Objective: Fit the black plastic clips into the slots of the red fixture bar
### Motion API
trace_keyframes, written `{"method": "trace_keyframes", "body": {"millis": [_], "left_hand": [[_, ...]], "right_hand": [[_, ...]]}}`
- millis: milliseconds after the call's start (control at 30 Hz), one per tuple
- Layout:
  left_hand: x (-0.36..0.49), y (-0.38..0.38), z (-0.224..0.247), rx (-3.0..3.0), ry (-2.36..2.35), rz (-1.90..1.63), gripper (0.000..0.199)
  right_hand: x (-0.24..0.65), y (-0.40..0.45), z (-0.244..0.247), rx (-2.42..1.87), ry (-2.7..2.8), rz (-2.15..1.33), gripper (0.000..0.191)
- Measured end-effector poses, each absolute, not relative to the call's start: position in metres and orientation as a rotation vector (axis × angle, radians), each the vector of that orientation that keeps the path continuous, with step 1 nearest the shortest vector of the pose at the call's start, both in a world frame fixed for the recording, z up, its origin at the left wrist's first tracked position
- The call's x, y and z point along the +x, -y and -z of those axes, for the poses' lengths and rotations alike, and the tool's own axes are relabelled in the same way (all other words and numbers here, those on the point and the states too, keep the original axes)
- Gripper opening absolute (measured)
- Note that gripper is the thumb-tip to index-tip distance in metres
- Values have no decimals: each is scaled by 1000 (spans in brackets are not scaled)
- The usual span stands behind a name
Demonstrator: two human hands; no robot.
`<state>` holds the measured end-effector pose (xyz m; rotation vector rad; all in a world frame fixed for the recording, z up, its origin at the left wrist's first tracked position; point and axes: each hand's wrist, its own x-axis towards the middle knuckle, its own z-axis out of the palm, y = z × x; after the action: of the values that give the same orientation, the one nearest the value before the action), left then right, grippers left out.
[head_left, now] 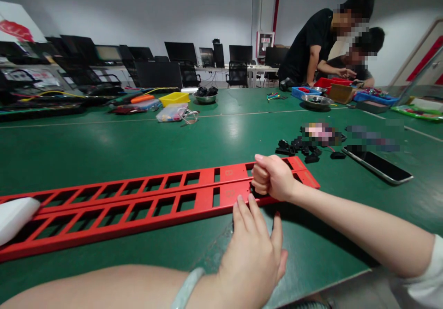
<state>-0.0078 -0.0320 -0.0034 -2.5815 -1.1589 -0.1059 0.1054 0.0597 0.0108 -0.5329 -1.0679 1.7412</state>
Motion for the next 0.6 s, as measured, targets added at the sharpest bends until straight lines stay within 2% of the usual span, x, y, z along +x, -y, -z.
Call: {"method": "trace_keyframes", "body": {"millis": [600], "left_hand": [[-9,34,4,-2589,1149,109,52]], "right_hand": [[108,-58,-13,-534,1146,-1666,47]]}}
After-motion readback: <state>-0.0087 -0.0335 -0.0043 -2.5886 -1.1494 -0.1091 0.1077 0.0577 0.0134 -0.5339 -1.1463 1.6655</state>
